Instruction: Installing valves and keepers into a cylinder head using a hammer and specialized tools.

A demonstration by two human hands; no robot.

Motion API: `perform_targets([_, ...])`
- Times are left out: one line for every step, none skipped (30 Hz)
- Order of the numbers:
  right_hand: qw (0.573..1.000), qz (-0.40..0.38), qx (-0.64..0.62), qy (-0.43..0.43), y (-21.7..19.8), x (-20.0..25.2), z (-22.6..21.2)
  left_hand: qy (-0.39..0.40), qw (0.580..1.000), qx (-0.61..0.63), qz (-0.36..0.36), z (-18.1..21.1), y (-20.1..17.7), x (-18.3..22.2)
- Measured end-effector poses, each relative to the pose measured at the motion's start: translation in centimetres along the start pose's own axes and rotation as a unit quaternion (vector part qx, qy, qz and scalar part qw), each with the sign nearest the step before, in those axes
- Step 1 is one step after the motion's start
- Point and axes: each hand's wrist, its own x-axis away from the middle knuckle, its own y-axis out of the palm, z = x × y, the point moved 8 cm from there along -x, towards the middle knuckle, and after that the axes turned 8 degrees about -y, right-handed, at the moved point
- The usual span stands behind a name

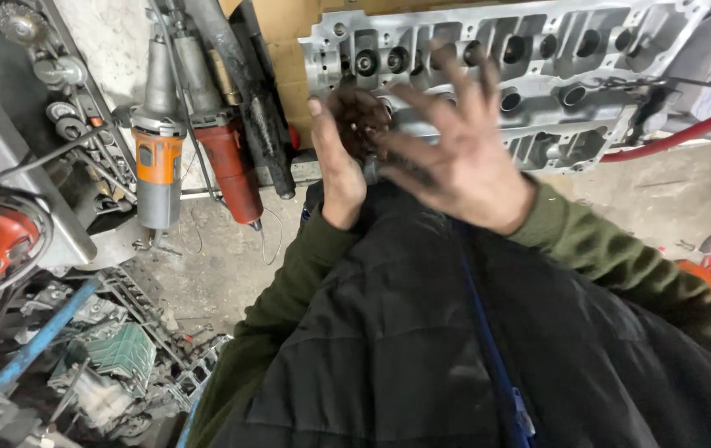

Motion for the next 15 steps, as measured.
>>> perform_targets([1.0, -0.009, -0.015, -0.013, 0.5, -0.1, -1.1, 0.014, 1.0, 0.007, -0.007, 0.2, 0.3, 0.2])
perform_targets([1.0, -0.007, -0.014, -0.012, 0.5, 0.1, -1.4, 0.014, 1.0, 0.006, -0.009, 0.4, 0.7, 0.3])
perform_targets([1.0, -0.016, -0.012, 0.002, 0.8, 0.1, -1.5, -0.001, 1.0, 0.0, -0.002, 0.4, 0.8, 0.4])
perform_targets([1.0, -0.024, -0.01, 0.017, 1.1, 0.2, -1.7, -0.016, 1.0, -0.005, 0.005, 0.5, 0.9, 0.5])
perform_targets([1.0, -0.022, -0.01, 0.017, 1.0, 0.2, -1.7, -0.015, 1.0, -0.006, 0.005, 0.6, 1.1, 0.8])
perform_targets([1.0, -0.024, 0.004, 0.017, 1.0, 0.2, -1.7, -0.024, 0.999, 0.021, -0.02, 0.5, 1.6, 1.1])
perform_targets([0.999, -0.028, 0.017, 0.018, 1.0, 0.3, -1.8, -0.035, 0.997, 0.05, -0.046, 0.4, 2.1, 1.4])
perform_targets([0.999, -0.027, 0.017, 0.018, 1.1, 0.5, -1.9, -0.035, 0.997, 0.049, -0.046, 0.6, 2.3, 1.6])
perform_targets([0.999, -0.021, 0.021, 0.017, 1.1, 0.5, -1.9, -0.035, 0.998, 0.02, -0.038, 0.8, 2.4, 1.7])
perform_targets([0.999, -0.015, 0.025, 0.015, 1.2, 0.5, -1.9, -0.035, 0.999, -0.009, -0.03, 1.0, 2.5, 1.7])
perform_targets([0.999, -0.014, 0.026, 0.016, 0.8, 0.5, -2.0, -0.035, 0.999, -0.009, -0.031, 0.2, 2.1, 1.6])
perform_targets([0.999, -0.032, 0.016, 0.031, 0.8, 0.4, -1.9, -0.024, 0.997, -0.046, -0.052, -0.4, 1.9, 1.5])
perform_targets([0.998, -0.051, 0.004, 0.045, 0.8, 0.4, -1.9, -0.013, 0.994, -0.083, -0.07, -1.0, 1.7, 1.6])
perform_targets([0.998, -0.051, 0.003, 0.045, 0.9, 0.7, -1.8, -0.013, 0.994, -0.084, -0.069, -0.9, 1.9, 1.8])
perform_targets([0.998, -0.048, 0.011, 0.043, 0.9, 0.8, -1.7, 0.004, 0.992, -0.107, -0.063, -0.4, 2.0, 2.0])
